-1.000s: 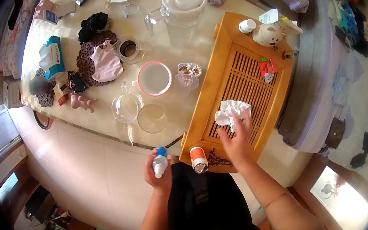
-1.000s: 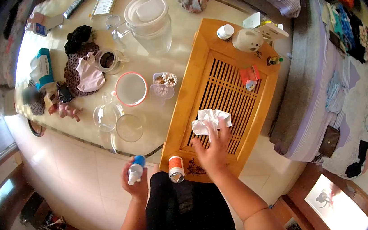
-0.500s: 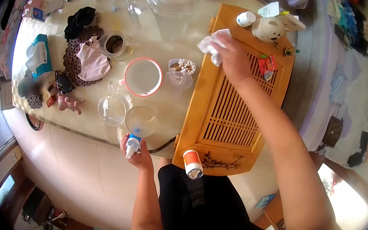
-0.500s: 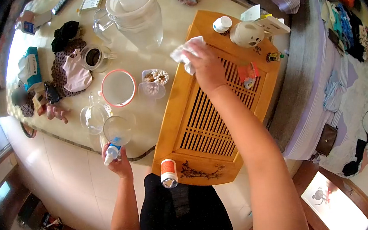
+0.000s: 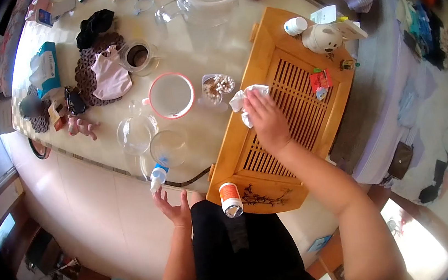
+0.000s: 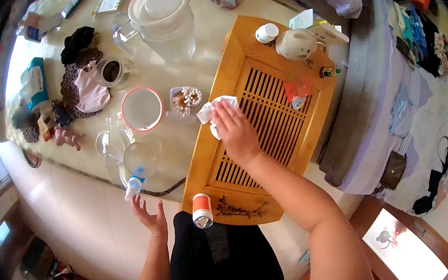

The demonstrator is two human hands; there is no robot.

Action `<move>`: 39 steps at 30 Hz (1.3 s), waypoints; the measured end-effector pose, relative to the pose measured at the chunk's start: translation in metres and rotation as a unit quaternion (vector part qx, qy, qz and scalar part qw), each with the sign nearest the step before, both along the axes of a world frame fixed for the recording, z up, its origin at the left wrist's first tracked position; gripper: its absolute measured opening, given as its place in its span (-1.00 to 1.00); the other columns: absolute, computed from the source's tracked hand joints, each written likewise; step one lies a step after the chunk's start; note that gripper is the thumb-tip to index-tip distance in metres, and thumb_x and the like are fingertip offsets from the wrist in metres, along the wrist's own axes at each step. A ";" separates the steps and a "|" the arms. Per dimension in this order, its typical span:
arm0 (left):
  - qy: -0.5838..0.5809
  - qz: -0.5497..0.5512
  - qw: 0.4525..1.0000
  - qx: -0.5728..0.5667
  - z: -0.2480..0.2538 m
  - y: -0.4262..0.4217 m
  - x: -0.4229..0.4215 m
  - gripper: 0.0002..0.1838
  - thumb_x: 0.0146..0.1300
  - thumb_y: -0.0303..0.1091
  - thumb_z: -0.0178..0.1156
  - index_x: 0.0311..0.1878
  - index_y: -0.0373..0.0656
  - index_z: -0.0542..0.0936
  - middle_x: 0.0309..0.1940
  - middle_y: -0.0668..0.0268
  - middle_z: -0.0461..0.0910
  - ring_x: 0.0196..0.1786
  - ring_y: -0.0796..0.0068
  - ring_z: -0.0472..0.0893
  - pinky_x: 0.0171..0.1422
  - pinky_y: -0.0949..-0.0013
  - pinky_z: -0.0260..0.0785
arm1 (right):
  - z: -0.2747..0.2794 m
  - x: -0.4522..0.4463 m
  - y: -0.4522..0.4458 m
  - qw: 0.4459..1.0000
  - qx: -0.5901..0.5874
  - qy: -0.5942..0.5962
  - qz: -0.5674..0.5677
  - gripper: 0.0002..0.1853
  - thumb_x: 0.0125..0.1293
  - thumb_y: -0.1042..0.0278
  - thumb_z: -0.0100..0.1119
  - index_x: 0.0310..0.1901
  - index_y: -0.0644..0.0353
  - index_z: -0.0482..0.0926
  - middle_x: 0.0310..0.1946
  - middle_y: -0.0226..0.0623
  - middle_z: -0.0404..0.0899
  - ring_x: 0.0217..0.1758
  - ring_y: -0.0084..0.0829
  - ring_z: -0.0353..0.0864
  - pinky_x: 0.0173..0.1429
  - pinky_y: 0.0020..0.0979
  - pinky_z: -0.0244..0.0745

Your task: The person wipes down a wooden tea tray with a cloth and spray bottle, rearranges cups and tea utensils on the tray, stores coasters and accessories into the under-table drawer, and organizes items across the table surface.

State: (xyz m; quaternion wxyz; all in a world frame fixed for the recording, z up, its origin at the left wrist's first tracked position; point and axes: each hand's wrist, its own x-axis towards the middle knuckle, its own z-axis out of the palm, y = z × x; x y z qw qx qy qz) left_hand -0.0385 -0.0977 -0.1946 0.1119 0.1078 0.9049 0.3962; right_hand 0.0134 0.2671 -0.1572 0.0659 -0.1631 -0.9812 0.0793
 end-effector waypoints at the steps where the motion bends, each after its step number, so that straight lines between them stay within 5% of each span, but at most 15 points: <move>1: -0.013 -0.004 1.000 -0.002 0.006 0.003 0.001 -0.06 -0.06 -0.58 0.36 0.41 -0.16 0.10 0.32 0.12 0.21 0.31 0.17 0.32 0.30 0.09 0.27 | 0.006 -0.006 0.011 0.993 -0.097 0.005 -0.063 -0.74 0.38 0.44 -0.07 0.04 0.24 0.51 0.17 -0.13 0.45 0.22 -0.24 0.44 0.35 -0.21 0.32; 3: -0.028 -0.013 1.000 -0.001 0.022 0.006 0.002 -0.09 -0.02 -0.56 0.33 0.42 -0.16 0.09 0.29 0.12 0.25 0.29 0.20 0.33 0.30 0.12 0.26 | 0.029 -0.044 0.045 0.931 -0.276 0.025 -0.238 -0.73 0.36 0.41 -0.06 0.03 0.26 0.52 0.18 -0.11 0.45 0.25 -0.18 0.41 0.33 -0.19 0.32; 4: -0.036 -0.013 0.999 0.004 0.025 0.004 0.008 -0.11 -0.01 -0.56 0.32 0.41 -0.16 0.11 0.26 0.12 0.27 0.28 0.22 0.35 0.28 0.14 0.27 | -0.010 -0.036 0.062 0.995 0.015 0.053 -0.080 -0.69 0.37 0.38 -0.07 0.06 0.32 0.50 0.15 -0.07 0.46 0.23 -0.10 0.41 0.33 -0.16 0.31; 7: -0.058 -0.034 0.997 0.043 0.027 0.009 0.011 -0.32 0.06 -0.57 0.25 0.30 -0.21 0.28 0.12 0.17 0.41 0.15 0.30 0.46 0.17 0.25 0.36 | 0.000 -0.014 0.008 0.973 -0.163 0.017 -0.164 -0.64 0.41 0.43 -0.14 0.16 0.37 0.44 0.22 -0.04 0.41 0.34 -0.16 0.33 0.43 -0.19 0.22; 10: -0.134 -0.088 0.984 0.075 0.033 0.023 0.014 -0.45 0.10 -0.56 0.23 0.20 -0.25 0.36 0.05 0.19 0.48 0.06 0.35 0.52 0.08 0.33 0.40 | -0.005 0.014 -0.011 0.998 -0.039 -0.047 -0.007 -0.59 0.36 0.37 -0.01 0.21 0.34 0.40 0.24 -0.02 0.38 0.36 -0.11 0.31 0.47 -0.18 0.16; 14: -0.194 -0.137 0.965 0.112 0.045 0.053 0.009 -0.55 0.18 -0.54 0.21 0.17 -0.25 0.41 0.01 0.21 0.52 0.03 0.43 0.55 0.08 0.37 0.42 | 0.007 -0.064 0.072 0.977 -0.104 0.019 -0.183 -0.45 0.29 0.21 0.12 0.24 0.34 0.35 0.29 0.00 0.29 0.41 -0.10 0.21 0.48 -0.21 0.08; 20: -0.403 -0.114 0.904 0.081 0.051 0.050 0.015 -0.48 0.08 -0.49 0.32 0.16 -0.27 0.46 0.01 0.13 0.52 0.05 0.27 0.56 0.16 0.26 0.42 | -0.020 -0.048 0.057 0.976 -0.089 0.100 -0.174 -0.58 0.38 0.38 -0.03 0.24 0.26 0.38 0.32 -0.08 0.29 0.42 -0.13 0.22 0.48 -0.26 0.11; 24: -0.128 -0.238 0.962 0.039 0.080 0.062 0.016 -0.36 -0.11 -0.50 0.36 0.16 -0.23 0.47 0.15 0.03 0.43 0.16 0.04 0.47 0.19 0.17 0.40 | -0.006 0.007 -0.044 0.942 -0.302 0.049 -0.140 -0.59 0.33 0.46 -0.02 0.21 0.26 0.42 0.30 -0.16 0.34 0.42 -0.20 0.23 0.49 -0.23 0.15; 25: -0.106 -0.282 0.953 0.014 0.076 0.055 0.021 -0.30 -0.21 -0.50 0.35 0.16 -0.19 0.47 0.19 0.03 0.39 0.20 -0.02 0.42 0.24 0.10 0.35 | -0.019 0.030 -0.067 0.984 -0.175 0.009 -0.026 -0.58 0.31 0.45 0.01 0.21 0.26 0.41 0.29 -0.16 0.34 0.42 -0.21 0.23 0.48 -0.22 0.16; 32: -0.002 -0.357 0.932 0.058 0.063 0.071 0.036 -0.45 -0.21 -0.51 0.31 0.01 -0.12 0.54 0.05 0.17 0.53 0.15 0.06 0.47 0.24 0.07 0.30 | 0.022 0.053 -0.069 0.935 -0.276 0.053 0.217 -0.70 0.20 0.43 0.13 -0.01 0.24 0.54 0.07 -0.21 0.53 0.23 -0.33 0.46 0.35 -0.29 0.35; 34: -0.001 -0.347 0.937 0.039 0.069 0.078 0.038 -0.53 -0.15 -0.47 0.29 -0.05 -0.11 0.52 0.02 0.23 0.56 0.15 0.14 0.48 0.29 0.04 0.22 | 0.006 0.029 -0.018 0.968 -0.118 0.126 0.180 -0.80 0.20 0.42 0.14 -0.14 0.26 0.55 -0.08 -0.18 0.57 0.05 -0.20 0.54 0.19 -0.25 0.46; 35: 0.001 -0.354 0.935 0.028 0.070 0.079 0.039 -0.55 -0.13 -0.46 0.29 -0.05 -0.11 0.52 0.03 0.23 0.56 0.15 0.16 0.48 0.31 0.03 0.19 | -0.006 0.025 0.011 0.978 -0.171 0.105 0.056 -0.75 0.30 0.44 0.01 -0.02 0.24 0.55 0.02 -0.17 0.55 0.14 -0.20 0.50 0.27 -0.25 0.39; 36: 0.002 -0.362 0.932 0.017 0.071 0.079 0.041 -0.56 -0.12 -0.45 0.29 -0.06 -0.11 0.52 0.04 0.23 0.55 0.15 0.17 0.48 0.33 0.02 0.17 | 0.011 0.007 0.037 0.902 -0.390 0.058 -0.177 -0.73 0.33 0.38 -0.03 0.00 0.23 0.53 0.06 -0.15 0.52 0.13 -0.17 0.48 0.26 -0.28 0.36; 37: -0.008 -0.364 0.931 0.017 0.074 0.080 0.041 -0.57 -0.08 -0.41 0.29 -0.05 -0.11 0.50 0.04 0.26 0.56 0.15 0.22 0.48 0.37 -0.01 0.10 | -0.017 0.011 0.061 0.980 -0.108 0.099 -0.138 -0.68 0.36 0.27 -0.04 0.06 0.21 0.49 0.08 -0.15 0.50 0.12 -0.21 0.48 0.25 -0.31 0.35; 39: 0.002 -0.363 0.931 0.023 0.069 0.076 0.043 -0.55 -0.05 -0.39 0.31 -0.03 -0.13 0.45 0.03 0.23 0.56 0.12 0.18 0.51 0.37 -0.04 0.11 | 0.005 0.014 0.031 0.859 -0.420 0.091 -0.277 -0.72 0.37 0.29 -0.07 0.05 0.14 0.49 0.03 -0.16 0.51 0.06 -0.21 0.53 0.14 -0.31 0.42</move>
